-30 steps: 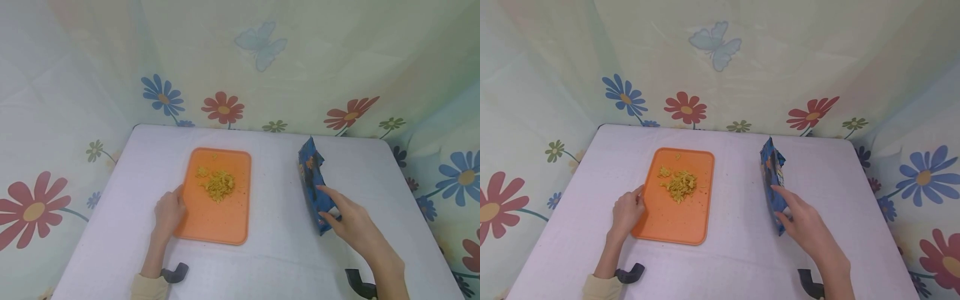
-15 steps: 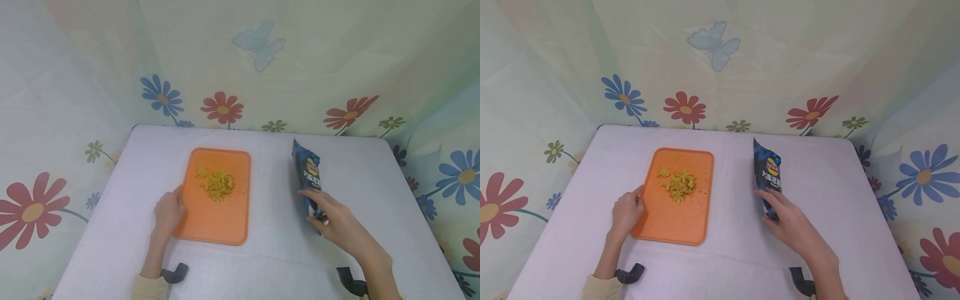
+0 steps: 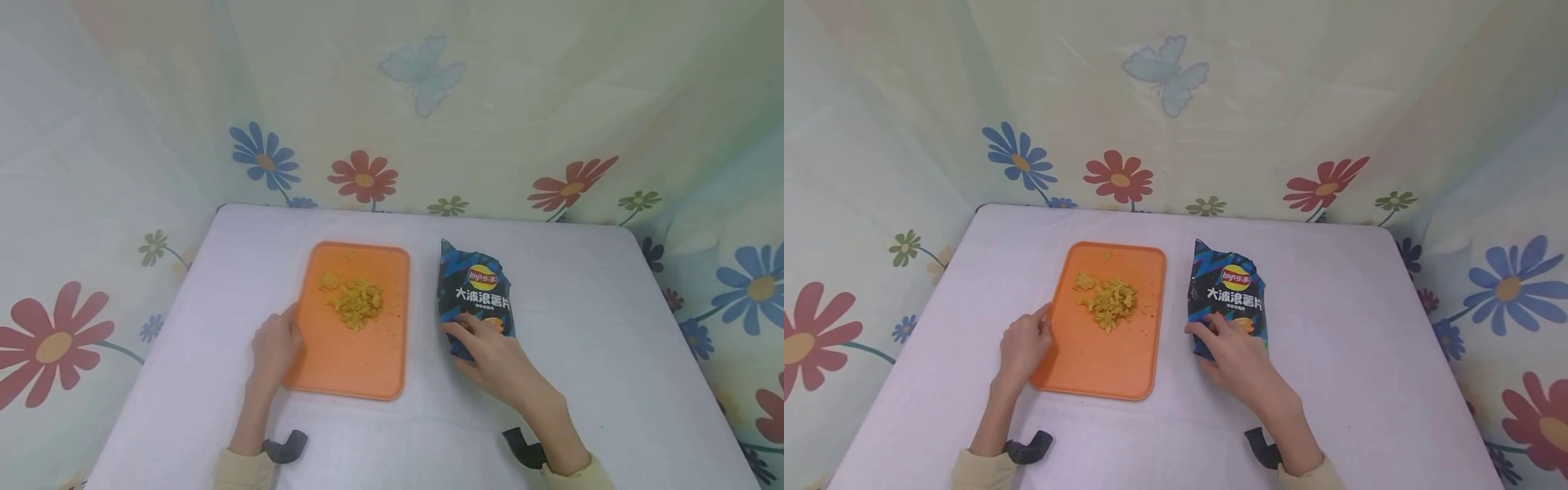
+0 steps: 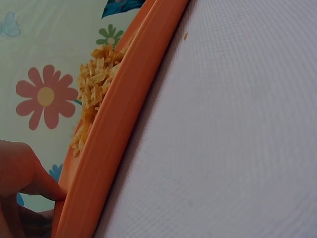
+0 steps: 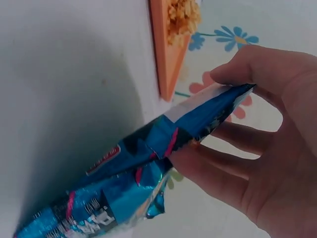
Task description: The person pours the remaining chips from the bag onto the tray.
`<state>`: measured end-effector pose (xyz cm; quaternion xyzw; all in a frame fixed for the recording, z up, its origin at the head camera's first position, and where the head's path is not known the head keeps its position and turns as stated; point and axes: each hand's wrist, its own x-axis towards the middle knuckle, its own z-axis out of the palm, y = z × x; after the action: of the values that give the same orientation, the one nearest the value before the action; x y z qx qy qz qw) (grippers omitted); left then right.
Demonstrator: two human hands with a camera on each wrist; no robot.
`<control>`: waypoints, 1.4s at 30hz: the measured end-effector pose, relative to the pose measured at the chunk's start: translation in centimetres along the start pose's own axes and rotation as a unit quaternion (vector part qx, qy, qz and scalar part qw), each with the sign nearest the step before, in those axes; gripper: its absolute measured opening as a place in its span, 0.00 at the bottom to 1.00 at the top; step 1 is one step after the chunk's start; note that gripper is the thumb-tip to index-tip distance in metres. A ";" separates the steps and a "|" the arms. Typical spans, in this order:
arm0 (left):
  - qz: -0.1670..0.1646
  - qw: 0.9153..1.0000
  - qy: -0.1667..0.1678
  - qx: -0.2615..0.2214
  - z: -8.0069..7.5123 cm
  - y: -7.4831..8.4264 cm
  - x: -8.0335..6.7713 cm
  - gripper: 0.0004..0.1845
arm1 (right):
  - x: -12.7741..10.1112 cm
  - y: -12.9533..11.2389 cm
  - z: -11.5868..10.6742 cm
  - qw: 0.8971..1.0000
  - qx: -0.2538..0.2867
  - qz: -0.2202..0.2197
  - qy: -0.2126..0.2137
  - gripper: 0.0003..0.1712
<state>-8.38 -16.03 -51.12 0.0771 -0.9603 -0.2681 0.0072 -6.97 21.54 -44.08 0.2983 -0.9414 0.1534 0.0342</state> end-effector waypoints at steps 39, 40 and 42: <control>0.332 0.941 0.019 0.062 -3.5 11.8 1.6 0.36 | 4.4 -1.0 -0.2 0.994 0.005 0.012 0.105 0.41; 0.331 0.941 0.012 0.070 -3.3 12.0 1.7 0.37 | 4.6 -1.1 -0.2 0.995 0.002 0.019 0.094 0.42; 0.330 0.941 0.007 0.080 -3.1 12.2 1.9 0.38 | 4.8 -1.2 -0.3 0.996 -0.001 0.027 0.084 0.44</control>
<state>-11.85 -7.61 -42.22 -0.2417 -0.9500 -0.1727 0.0957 -10.25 18.02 -42.75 0.2592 -0.9429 0.1780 0.1096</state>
